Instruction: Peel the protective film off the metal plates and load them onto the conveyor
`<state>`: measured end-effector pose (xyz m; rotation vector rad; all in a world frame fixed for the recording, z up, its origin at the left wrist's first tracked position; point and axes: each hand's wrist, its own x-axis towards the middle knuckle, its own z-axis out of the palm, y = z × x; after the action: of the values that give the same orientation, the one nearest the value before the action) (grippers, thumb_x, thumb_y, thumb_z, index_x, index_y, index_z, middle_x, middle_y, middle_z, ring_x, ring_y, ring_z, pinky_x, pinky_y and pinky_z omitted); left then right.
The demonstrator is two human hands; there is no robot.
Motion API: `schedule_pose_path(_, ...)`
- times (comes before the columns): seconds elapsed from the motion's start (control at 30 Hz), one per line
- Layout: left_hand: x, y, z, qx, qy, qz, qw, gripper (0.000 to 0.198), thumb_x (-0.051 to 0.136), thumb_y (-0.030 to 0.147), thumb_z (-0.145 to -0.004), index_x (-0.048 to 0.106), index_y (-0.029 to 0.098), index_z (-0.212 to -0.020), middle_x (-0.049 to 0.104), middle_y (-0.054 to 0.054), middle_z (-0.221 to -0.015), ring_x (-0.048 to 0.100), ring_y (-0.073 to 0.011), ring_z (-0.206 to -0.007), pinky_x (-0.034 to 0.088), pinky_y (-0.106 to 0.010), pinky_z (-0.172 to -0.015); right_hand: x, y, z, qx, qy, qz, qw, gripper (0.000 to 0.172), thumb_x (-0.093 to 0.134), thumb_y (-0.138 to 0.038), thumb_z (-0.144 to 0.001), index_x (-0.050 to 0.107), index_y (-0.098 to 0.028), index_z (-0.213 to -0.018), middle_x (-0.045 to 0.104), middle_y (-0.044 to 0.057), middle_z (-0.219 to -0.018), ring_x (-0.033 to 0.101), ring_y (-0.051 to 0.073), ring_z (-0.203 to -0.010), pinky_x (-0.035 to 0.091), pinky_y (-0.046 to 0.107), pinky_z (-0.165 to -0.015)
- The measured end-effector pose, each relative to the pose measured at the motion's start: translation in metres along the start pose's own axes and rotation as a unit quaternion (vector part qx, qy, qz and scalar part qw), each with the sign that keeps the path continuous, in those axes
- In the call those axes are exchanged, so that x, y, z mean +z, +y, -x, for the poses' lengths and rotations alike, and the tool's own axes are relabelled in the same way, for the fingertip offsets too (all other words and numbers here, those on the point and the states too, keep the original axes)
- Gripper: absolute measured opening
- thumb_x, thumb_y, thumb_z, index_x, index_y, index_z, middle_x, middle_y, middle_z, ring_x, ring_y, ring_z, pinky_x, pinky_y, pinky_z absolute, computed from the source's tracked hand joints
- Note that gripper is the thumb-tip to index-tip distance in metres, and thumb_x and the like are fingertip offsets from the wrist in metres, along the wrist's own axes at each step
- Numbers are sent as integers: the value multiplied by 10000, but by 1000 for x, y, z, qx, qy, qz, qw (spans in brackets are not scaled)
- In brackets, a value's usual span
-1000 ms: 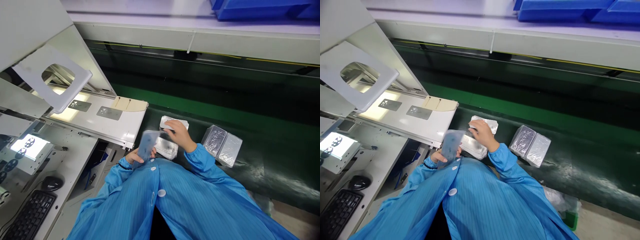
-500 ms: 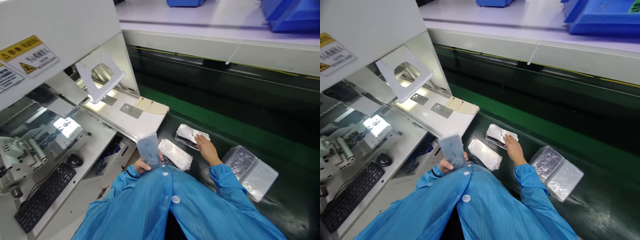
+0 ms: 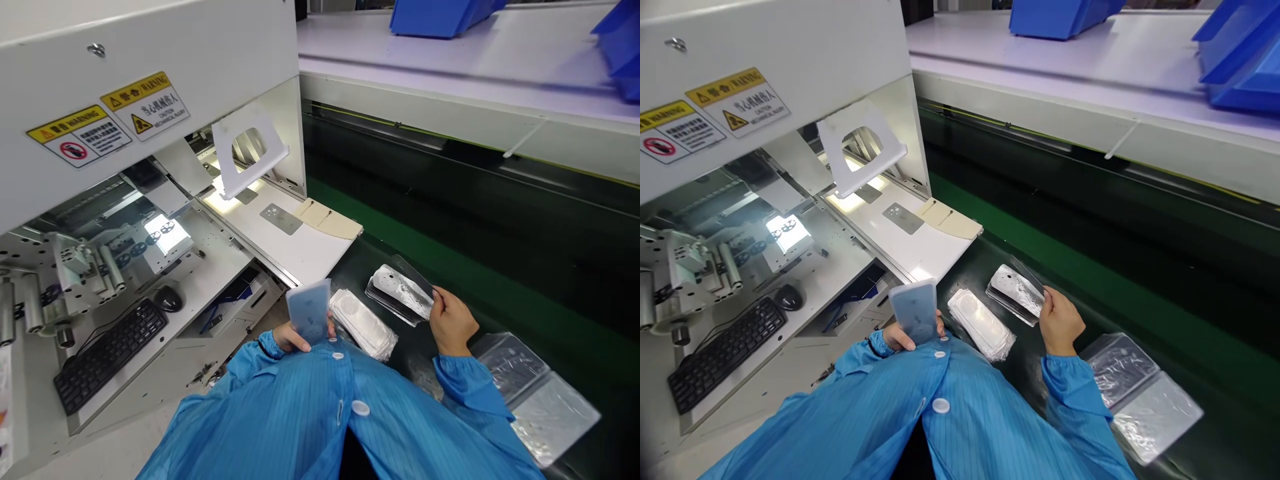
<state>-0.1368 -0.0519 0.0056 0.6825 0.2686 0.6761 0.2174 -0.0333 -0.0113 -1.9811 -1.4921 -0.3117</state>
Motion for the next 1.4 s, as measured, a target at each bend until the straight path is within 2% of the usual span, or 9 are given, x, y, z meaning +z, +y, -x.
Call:
schedule_pose_path(0.1,-3,-1,3,19,16,-5,1000,827,795,179,-407,540,249,-1191,617,-71,-992,576,-261,-961,372,-458,-927,1,-24,-7,42,18,-76,996,449,408,-482,-893,722,-160,-903,727,116,-899,676,244,-827,514,321,-692)
schedule_pose_path(0.2,-5,-1,7,20,21,-11,1000,796,793,199,-439,522,253,-1186,607,-92,-1046,581,-295,-1003,378,-484,-923,4,-48,-10,62,6,-133,989,513,445,-588,-853,728,-160,-854,730,114,-860,680,244,-765,508,325,-665)
schedule_pose_path(0.33,-6,2,12,12,9,-21,1000,774,805,235,-451,526,248,-1173,596,-124,-1120,564,-336,-1058,374,-509,-923,12,-74,-9,70,-45,-203,976,533,482,-629,-818,727,-156,-835,732,110,-831,680,253,-741,508,344,-665)
schedule_pose_path(0.5,-6,4,16,21,2,-30,999,773,824,264,-445,554,249,-1168,620,-108,-1071,551,-324,-1080,337,-490,-963,21,-96,-9,38,-81,-226,970,496,487,-615,-824,722,-178,-833,733,90,-844,681,249,-787,513,348,-704)
schedule_pose_path(0.67,-10,4,20,39,14,-30,999,811,806,222,-441,558,259,-1212,626,-100,-1044,553,-300,-1032,305,-489,-1005,27,-113,-13,13,-93,-223,970,455,487,-587,-839,721,-197,-821,731,75,-841,677,238,-782,509,333,-686)
schedule_pose_path(0.97,-12,7,25,46,22,-27,998,808,807,249,-447,548,244,-1212,635,-105,-1024,550,-321,-1053,314,-502,-988,34,-138,-18,-25,-105,-206,972,432,441,-528,-884,725,-203,-912,735,68,-876,667,214,-699,484,313,-617)
schedule_pose_path(1.2,-14,10,29,49,23,-22,998,802,805,276,-471,519,238,-1219,635,-108,-1049,547,-335,-1088,340,-499,-955,37,-150,-25,-47,-96,-192,976,396,453,-477,-886,741,-206,-904,739,69,-856,672,218,-714,487,313,-622)
schedule_pose_path(1.4,-17,11,30,46,28,-29,998,728,802,274,-475,537,237,-1152,619,-114,-1103,549,-357,-1104,342,-514,-953,39,-155,-26,-61,-83,-187,977,379,456,-464,-896,735,-209,-863,738,62,-837,672,207,-713,504,302,-631)
